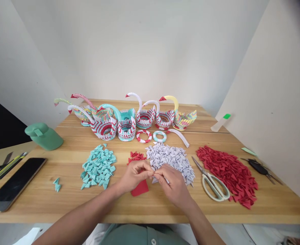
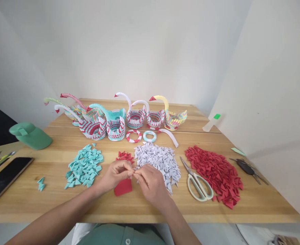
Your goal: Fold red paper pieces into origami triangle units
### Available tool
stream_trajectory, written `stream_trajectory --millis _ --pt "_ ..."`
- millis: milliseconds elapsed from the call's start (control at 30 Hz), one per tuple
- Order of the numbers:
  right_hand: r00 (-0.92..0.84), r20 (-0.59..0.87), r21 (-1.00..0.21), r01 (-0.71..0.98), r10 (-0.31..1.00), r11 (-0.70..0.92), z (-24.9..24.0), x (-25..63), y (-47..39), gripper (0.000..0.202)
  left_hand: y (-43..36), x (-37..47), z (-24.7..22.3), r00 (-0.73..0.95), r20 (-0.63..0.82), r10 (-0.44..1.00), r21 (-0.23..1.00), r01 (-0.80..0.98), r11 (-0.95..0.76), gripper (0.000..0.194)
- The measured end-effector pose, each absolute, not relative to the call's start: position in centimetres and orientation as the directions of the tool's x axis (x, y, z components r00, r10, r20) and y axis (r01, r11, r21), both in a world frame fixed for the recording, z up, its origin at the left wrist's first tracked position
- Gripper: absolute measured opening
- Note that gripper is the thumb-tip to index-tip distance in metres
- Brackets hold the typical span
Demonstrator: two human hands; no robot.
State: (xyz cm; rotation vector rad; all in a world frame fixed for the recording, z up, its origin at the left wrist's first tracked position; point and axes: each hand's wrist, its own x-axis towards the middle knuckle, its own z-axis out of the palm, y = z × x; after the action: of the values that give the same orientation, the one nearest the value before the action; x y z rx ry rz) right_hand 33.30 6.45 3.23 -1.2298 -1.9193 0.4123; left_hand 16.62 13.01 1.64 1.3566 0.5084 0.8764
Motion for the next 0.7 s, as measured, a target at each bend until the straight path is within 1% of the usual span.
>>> stream_trajectory --millis 33,100,200,267,333,433,600,700 --pt "-0.176 0.431 -0.672 0.592 0.885 0.445 3.2 33.2 6.4 0.026 13.0 16.6 1.5 0.603 0.14 0.785 0.966 -0.259 0.026 0.03" --pt "-0.094 0.352 -0.777 0.526 0.931 0.347 3.1 33.0 6.5 0.028 13.2 16.6 1.2 0.61 0.079 0.789 0.953 -0.279 0.121 0.03" --pt "-0.02 0.179 -0.929 0.327 0.984 0.176 2.8 32.8 6.6 0.032 13.4 16.5 0.8 0.627 0.005 0.779 0.922 -0.304 0.239 0.031" --pt "-0.034 0.107 -0.974 0.196 0.994 0.112 2.5 32.7 6.7 0.035 13.6 16.6 0.6 0.648 -0.005 0.762 0.909 -0.315 0.274 0.033" --pt "-0.051 0.072 -0.991 0.106 0.996 0.077 2.1 32.5 6.8 0.038 13.6 16.6 0.5 0.664 0.009 0.748 0.902 -0.329 0.281 0.032" --pt "-0.062 0.037 -0.998 0.038 0.997 0.04 1.5 32.3 6.8 0.041 13.6 16.8 0.2 0.663 0.032 0.748 0.895 -0.352 0.274 0.027" --pt "-0.058 0.029 -0.999 0.019 0.998 0.03 1.0 32.0 6.6 0.038 13.5 16.9 -0.2 0.668 0.068 0.741 0.878 -0.393 0.274 0.016" --pt "-0.05 0.047 -0.996 0.08 0.998 0.051 1.2 32.1 6.3 0.036 13.4 16.9 -0.2 0.673 0.079 0.736 0.871 -0.406 0.278 0.008"
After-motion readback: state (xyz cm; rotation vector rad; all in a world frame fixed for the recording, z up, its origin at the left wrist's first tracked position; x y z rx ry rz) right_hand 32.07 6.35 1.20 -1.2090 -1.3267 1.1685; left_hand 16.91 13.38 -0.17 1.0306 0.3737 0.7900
